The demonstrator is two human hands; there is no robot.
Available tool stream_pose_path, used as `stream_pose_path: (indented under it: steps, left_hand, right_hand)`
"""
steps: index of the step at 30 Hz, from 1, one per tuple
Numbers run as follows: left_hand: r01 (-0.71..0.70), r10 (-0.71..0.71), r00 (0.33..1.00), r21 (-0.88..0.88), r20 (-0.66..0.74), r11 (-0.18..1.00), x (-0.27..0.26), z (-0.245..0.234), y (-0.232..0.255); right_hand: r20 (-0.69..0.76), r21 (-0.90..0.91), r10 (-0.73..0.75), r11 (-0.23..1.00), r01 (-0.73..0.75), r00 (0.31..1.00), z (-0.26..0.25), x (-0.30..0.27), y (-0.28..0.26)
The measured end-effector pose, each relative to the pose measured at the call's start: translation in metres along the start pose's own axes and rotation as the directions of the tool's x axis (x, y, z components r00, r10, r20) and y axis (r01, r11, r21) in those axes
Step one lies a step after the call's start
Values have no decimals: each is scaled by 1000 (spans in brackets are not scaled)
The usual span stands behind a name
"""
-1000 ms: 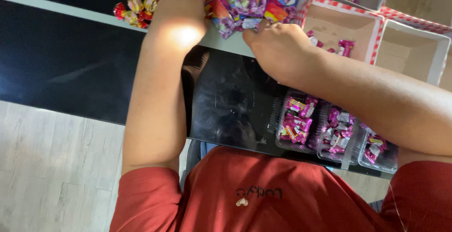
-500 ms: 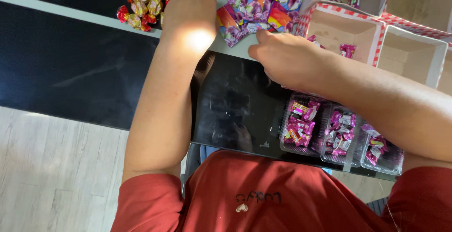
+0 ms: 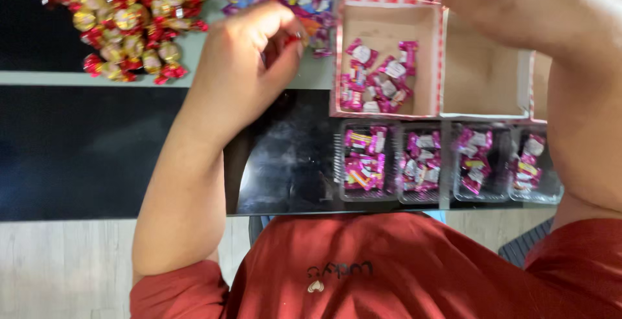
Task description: The person sorts wrapped candies from a pile into multiple small cardboard boxes and clear plastic containers by hand, handling the candies one at a time and organizing them into different bins.
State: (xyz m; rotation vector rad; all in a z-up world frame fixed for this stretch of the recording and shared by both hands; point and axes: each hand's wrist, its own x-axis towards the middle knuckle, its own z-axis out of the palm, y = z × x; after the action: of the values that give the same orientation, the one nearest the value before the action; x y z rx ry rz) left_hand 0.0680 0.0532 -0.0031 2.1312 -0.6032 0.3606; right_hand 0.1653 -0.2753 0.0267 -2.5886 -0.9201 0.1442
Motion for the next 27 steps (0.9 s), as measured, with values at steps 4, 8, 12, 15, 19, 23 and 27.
stream_pose_path:
  steps: [4,8,12,15,19,23,27]
  left_hand:
    - [-22,15,990,46,143,999,7,21,15]
    - [-38,-29,980,323,198,946,15,18,10]
    - [-155,30,980,665,196,730,21,17,18]
    - [-122,-35,975,658,219,743,21,20,44]
    - [-208,82,960,491,266,846,23,43,85]
    - [-288,138,914,371,382,883,24,61,104]
    - [-202,-6,937,557,349,805,22,46,73]
  right_hand:
    - [-35,-47,-143,989,141,989,-11,-51,-29]
    - [-69,14,-183,983,184,981,-22,-90,-40]
    - [-14,146,-68,987,69,998,-27,-128,-34]
    - [58,239,-77,969,60,995,-26,-154,-29]
    - [166,273,-48,962,1,985,-8,-176,-22]
    - [141,322,-108,945,57,984,1,-190,-11]
    - [148,241,-31,970,-6,988,-2,-194,-12]
